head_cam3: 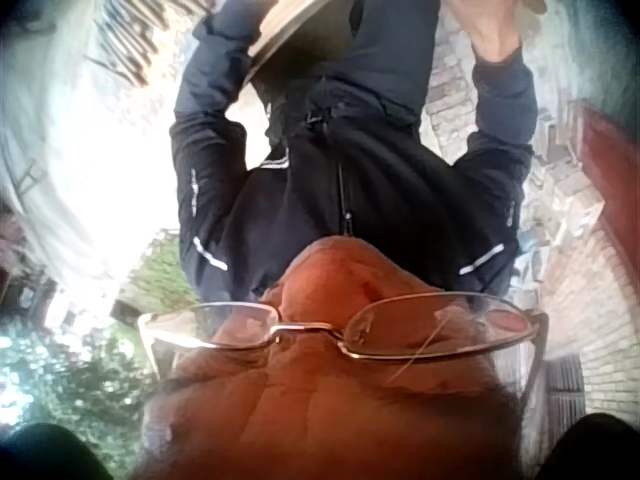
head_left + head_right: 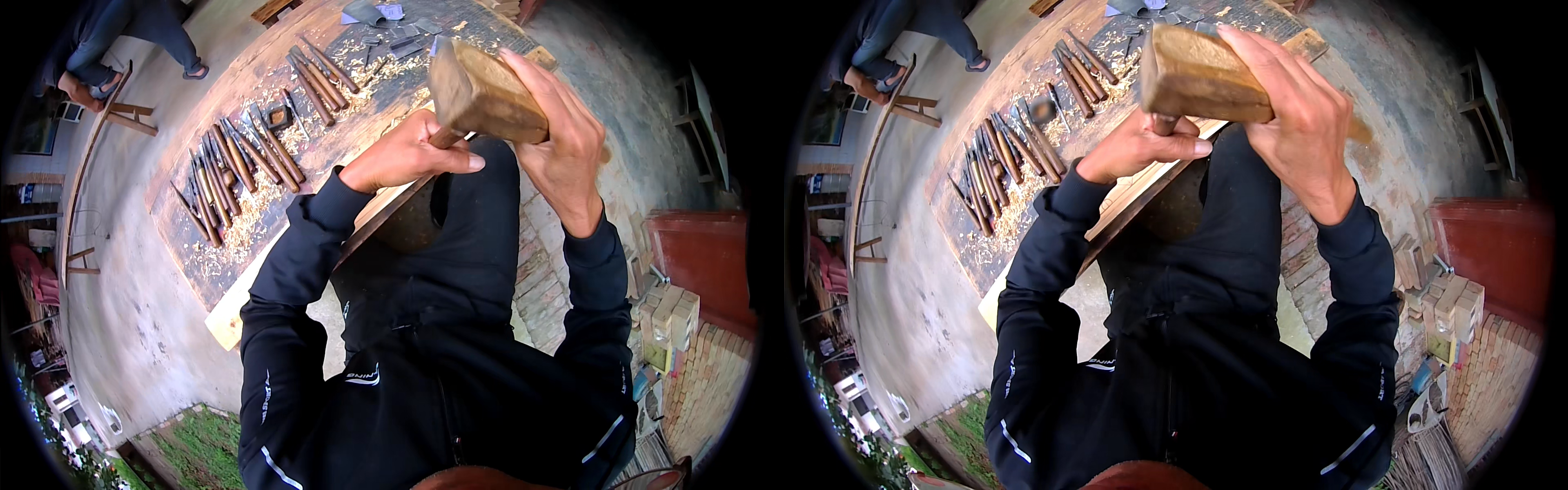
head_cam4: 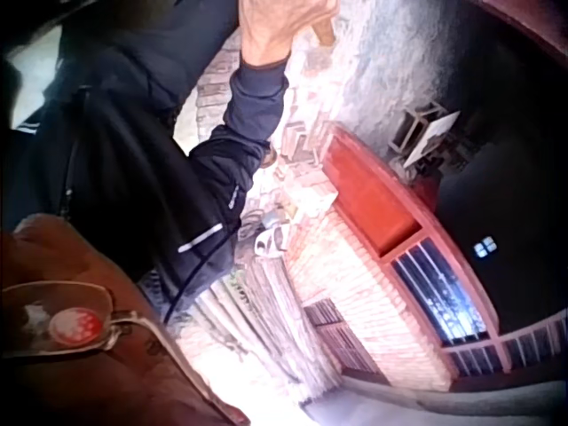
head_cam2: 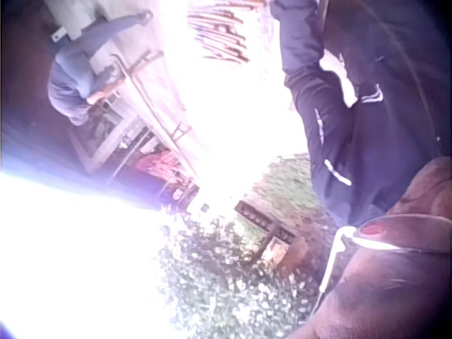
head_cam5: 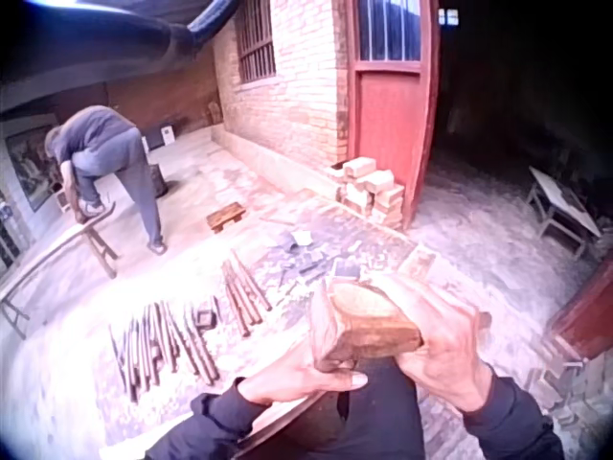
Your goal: The person carves a wooden board by placing a chisel on marked lines and striking it with a wooden mallet.
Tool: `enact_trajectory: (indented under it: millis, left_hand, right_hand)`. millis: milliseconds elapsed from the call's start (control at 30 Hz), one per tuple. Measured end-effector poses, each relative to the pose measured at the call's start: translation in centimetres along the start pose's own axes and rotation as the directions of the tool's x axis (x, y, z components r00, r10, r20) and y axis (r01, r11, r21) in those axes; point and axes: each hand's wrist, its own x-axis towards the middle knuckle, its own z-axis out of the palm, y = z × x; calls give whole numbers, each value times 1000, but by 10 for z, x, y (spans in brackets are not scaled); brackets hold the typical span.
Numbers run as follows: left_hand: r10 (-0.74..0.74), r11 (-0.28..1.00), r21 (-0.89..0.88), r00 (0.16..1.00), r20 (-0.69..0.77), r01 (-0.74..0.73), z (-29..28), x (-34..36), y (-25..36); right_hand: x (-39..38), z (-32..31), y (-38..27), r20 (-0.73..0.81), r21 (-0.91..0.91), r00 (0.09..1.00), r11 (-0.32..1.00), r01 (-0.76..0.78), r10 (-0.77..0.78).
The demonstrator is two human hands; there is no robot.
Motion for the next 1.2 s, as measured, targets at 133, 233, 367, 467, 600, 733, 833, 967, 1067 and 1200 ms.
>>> enact_trajectory:
  millis: [133, 233, 367, 467, 600, 733, 833, 967, 1067, 1200]
  left_hand:
    - [120, 988, -100, 993, -11, -121, 5, -2, 2]
    - [278, 956, -48, 947, -161, -289, 12, -1, -13]
    - [341, 940, 165, 835, -432, -298, 6, 4, -28]
    - [228, 973, 164, 758, -611, -161, 12, 7, -22]
    - [361, 931, 303, 619, -698, -202, 26, 10, -21]
    - [492, 869, 387, 612, -619, -308, 17, 19, -36]
    - [327, 935, 256, 872, -364, -244, -1, 15, -23]
    - [18, 972, -236, 1000, -15, -21, -24, 5, 1]
    - [75, 976, -189, 979, -190, -112, -13, 4, -7]
    - [156, 983, -24, 891, -426, -183, -7, 1, -15]
  right_hand:
    - [-1, 5, 5, -116, 5, 993, 999, 37, -37]
    - [3, 11, -1, -92, 14, 995, 999, 41, -39]
    - [9, 14, -7, -132, 105, 990, 994, -28, 42]
    - [20, 10, -7, -206, 195, 956, 966, -169, 209]
    - [22, -5, 10, -219, 415, 931, 892, -181, 291]
    - [31, 13, -14, 48, -62, 997, 996, 57, -54]
    - [34, 7, -9, 3, 92, 998, 993, 68, -68]
    - [29, 19, -10, -37, 65, 998, 997, 49, -47]
    - [36, 13, -9, -42, 52, 996, 996, 78, -75]
    - [39, 15, -4, -195, 278, 972, 958, -73, 131]
